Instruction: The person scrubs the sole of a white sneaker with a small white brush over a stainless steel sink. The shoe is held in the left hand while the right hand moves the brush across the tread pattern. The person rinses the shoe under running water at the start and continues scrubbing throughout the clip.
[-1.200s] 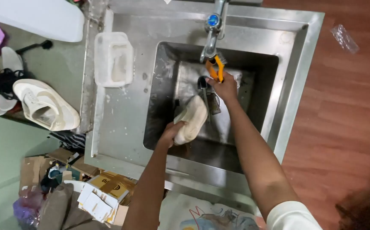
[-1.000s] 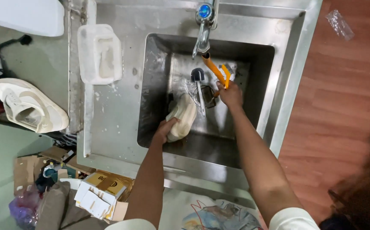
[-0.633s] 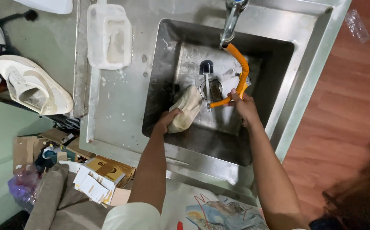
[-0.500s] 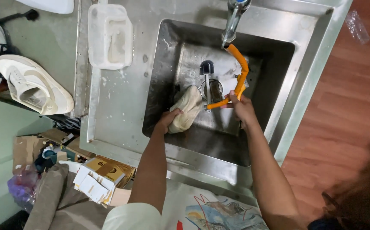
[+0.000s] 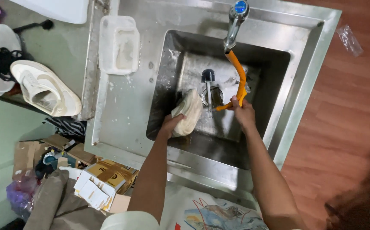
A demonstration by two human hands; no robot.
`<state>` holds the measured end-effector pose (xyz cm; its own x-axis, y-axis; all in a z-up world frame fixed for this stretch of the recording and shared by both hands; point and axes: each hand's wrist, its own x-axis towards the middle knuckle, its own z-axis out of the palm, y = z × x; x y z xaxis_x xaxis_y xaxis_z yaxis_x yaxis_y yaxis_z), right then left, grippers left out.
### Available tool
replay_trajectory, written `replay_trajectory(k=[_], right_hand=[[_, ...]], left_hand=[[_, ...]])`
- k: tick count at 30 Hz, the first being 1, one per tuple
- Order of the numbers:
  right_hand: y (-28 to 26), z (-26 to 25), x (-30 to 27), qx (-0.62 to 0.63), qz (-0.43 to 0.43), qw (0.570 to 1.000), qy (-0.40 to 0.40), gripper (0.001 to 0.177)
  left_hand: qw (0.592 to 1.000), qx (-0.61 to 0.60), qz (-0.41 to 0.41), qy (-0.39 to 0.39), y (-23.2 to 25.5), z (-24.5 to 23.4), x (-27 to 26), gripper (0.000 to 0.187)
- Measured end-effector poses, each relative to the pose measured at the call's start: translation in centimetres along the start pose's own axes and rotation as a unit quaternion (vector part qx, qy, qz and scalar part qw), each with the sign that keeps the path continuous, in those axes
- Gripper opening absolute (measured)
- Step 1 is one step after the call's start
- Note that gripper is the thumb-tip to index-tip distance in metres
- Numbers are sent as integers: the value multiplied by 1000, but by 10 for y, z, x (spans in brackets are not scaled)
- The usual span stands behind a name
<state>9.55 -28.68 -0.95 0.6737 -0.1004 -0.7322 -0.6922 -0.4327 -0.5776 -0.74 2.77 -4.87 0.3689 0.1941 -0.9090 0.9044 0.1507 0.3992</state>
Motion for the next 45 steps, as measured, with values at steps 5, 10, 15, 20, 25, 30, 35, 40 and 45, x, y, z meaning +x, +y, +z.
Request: replay_trajectory(k=[5,10,15,20,25,30,35,40,45], right_hand=[[8,-2,25,-90,-58,994,5,56],[33,3,33,-129,-103,986,12,58],[-3,28,-81,-232,-191,954,-9,47],[-17,79,-135,-276,-254,924,-71,32],[-25,113,-158,-272,-282,920,-7,33],[-20,140,-171,-267,-294,916,50,33],[-9,164,-178,-255,-306,911,102,34],[11,181,-197,-250,-318,904,136,36],[12,192,-212,-246,-342,892,164,38]], left_hand=[[989,-72,126,-26,11,-5,-61,81],[932,-240,264,-68,39,-2,-154,60],[848,-346,375,-144,69,-12,-237,73],[827,-350,416,-143,87,-39,-275,59],[815,-336,441,-166,105,-78,-303,62],[799,-321,470,-197,110,-120,-299,66],[796,-320,459,-228,112,-147,-297,63],[786,-332,453,-259,120,-164,-314,62],[803,-328,409,-283,109,-174,-308,65]])
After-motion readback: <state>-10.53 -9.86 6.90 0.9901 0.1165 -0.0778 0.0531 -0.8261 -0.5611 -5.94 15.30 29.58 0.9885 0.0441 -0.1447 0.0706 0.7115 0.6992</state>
